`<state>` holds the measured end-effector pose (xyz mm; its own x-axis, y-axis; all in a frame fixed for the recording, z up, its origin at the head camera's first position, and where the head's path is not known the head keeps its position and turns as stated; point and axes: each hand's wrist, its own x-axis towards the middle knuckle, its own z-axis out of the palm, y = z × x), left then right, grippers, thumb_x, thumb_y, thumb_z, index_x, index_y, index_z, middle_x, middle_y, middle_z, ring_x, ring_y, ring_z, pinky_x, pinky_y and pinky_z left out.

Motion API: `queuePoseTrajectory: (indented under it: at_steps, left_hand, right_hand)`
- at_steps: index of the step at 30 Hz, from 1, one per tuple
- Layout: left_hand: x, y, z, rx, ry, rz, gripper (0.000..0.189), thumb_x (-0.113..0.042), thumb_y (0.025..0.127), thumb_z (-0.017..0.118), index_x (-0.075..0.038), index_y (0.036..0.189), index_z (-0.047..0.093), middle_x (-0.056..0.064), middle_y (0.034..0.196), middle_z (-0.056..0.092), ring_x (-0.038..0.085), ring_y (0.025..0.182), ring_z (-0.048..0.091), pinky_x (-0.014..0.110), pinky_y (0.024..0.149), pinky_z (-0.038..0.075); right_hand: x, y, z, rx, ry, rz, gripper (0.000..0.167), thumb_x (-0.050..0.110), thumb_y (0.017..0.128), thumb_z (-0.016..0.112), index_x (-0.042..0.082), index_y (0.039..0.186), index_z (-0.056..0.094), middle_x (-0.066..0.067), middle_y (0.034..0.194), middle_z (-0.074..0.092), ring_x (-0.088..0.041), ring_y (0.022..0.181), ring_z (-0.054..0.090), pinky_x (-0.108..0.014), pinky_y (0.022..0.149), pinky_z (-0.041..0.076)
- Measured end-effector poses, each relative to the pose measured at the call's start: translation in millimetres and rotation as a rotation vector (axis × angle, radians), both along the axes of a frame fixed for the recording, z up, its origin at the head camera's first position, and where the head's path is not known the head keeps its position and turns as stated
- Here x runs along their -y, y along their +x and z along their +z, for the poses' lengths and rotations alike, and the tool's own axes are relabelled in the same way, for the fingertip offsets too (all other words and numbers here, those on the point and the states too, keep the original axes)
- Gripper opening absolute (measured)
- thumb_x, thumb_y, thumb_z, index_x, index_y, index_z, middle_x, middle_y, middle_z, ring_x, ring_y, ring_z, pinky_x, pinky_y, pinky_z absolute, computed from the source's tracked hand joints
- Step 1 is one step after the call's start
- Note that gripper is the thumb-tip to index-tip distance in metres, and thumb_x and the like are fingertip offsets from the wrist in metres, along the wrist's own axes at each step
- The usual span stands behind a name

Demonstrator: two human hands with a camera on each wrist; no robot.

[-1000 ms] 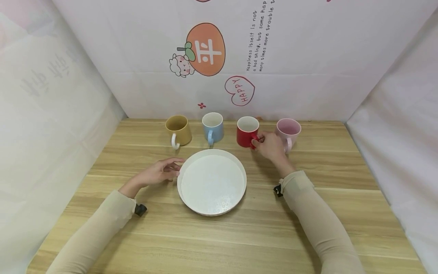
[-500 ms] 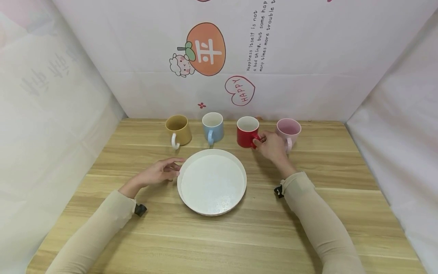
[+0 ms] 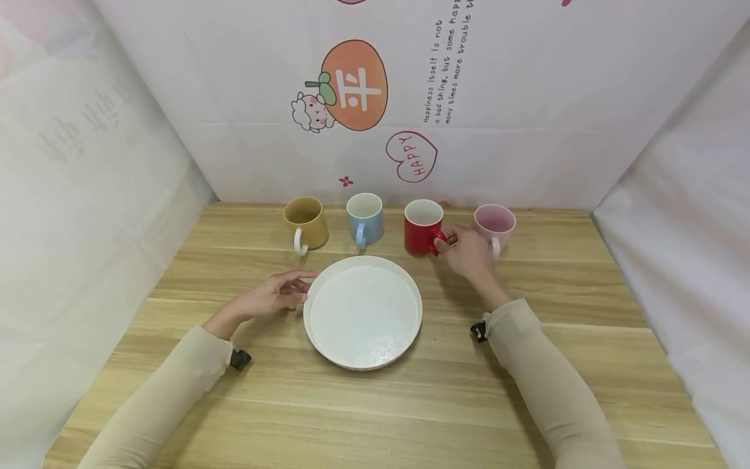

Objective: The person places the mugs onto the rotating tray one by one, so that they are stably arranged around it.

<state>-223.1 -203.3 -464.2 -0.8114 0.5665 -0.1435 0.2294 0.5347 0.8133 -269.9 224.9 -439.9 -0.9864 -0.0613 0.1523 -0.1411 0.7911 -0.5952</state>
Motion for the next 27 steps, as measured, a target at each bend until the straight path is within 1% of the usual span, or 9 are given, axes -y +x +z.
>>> queuePoseTrajectory:
  at_steps: [7, 12, 17, 22, 27]
  left_hand:
    - [-0.8, 1.5, 2.3, -0.018, -0.004, -0.009, 0.051, -0.014, 0.099, 0.061, -0.01, 0.148, 0.046, 0.019, 0.132, 0.064, 0.033, 0.123, 0.061, 0.038, 0.092, 0.058]
    - [-1.2, 2.5, 2.9, -0.01, 0.007, -0.017, 0.052, -0.015, 0.099, 0.061, -0.009, 0.148, 0.045, 0.022, 0.131, 0.063, 0.036, 0.122, 0.061, 0.036, 0.088, 0.059]
    - [-1.4, 2.7, 2.5, -0.004, 0.016, -0.015, 0.053, -0.014, 0.099, 0.061, -0.008, 0.148, 0.044, 0.023, 0.131, 0.063, 0.037, 0.121, 0.061, 0.036, 0.087, 0.059]
    - [-2.4, 2.9, 4.3, 0.004, 0.033, -0.012, 0.052, -0.013, 0.099, 0.061, -0.007, 0.148, 0.045, 0.024, 0.131, 0.063, 0.037, 0.12, 0.061, 0.036, 0.085, 0.059]
    - [-1.0, 3.0, 6.3, 0.013, 0.041, -0.018, 0.052, -0.013, 0.099, 0.061, -0.007, 0.148, 0.045, 0.024, 0.131, 0.063, 0.037, 0.121, 0.061, 0.034, 0.084, 0.059]
  right_hand:
    - [0, 6.6, 3.4, -0.053, -0.039, 0.032, 0.014, 0.018, 0.094, 0.065, 0.005, 0.096, 0.069, -0.017, 0.09, 0.075, -0.033, 0.081, 0.072, -0.027, 0.062, 0.051]
    - [-2, 11.8, 5.5, -0.074, -0.049, 0.045, 0.011, 0.015, 0.093, 0.066, 0.005, 0.095, 0.069, -0.016, 0.087, 0.074, -0.032, 0.079, 0.071, -0.029, 0.065, 0.051]
    - [-2, 15.1, 8.3, -0.064, -0.057, 0.055, 0.012, 0.017, 0.094, 0.066, 0.005, 0.097, 0.07, -0.015, 0.088, 0.074, -0.03, 0.079, 0.07, -0.032, 0.068, 0.051]
    - [-1, 18.9, 12.3, -0.054, -0.068, 0.045, 0.014, 0.018, 0.094, 0.066, 0.006, 0.099, 0.07, -0.012, 0.086, 0.074, -0.028, 0.079, 0.07, -0.031, 0.067, 0.051]
    - [2, 24.8, 15.6, -0.044, -0.082, 0.044, 0.015, 0.017, 0.094, 0.067, 0.004, 0.1, 0.07, -0.013, 0.088, 0.074, -0.029, 0.079, 0.07, -0.031, 0.066, 0.052]
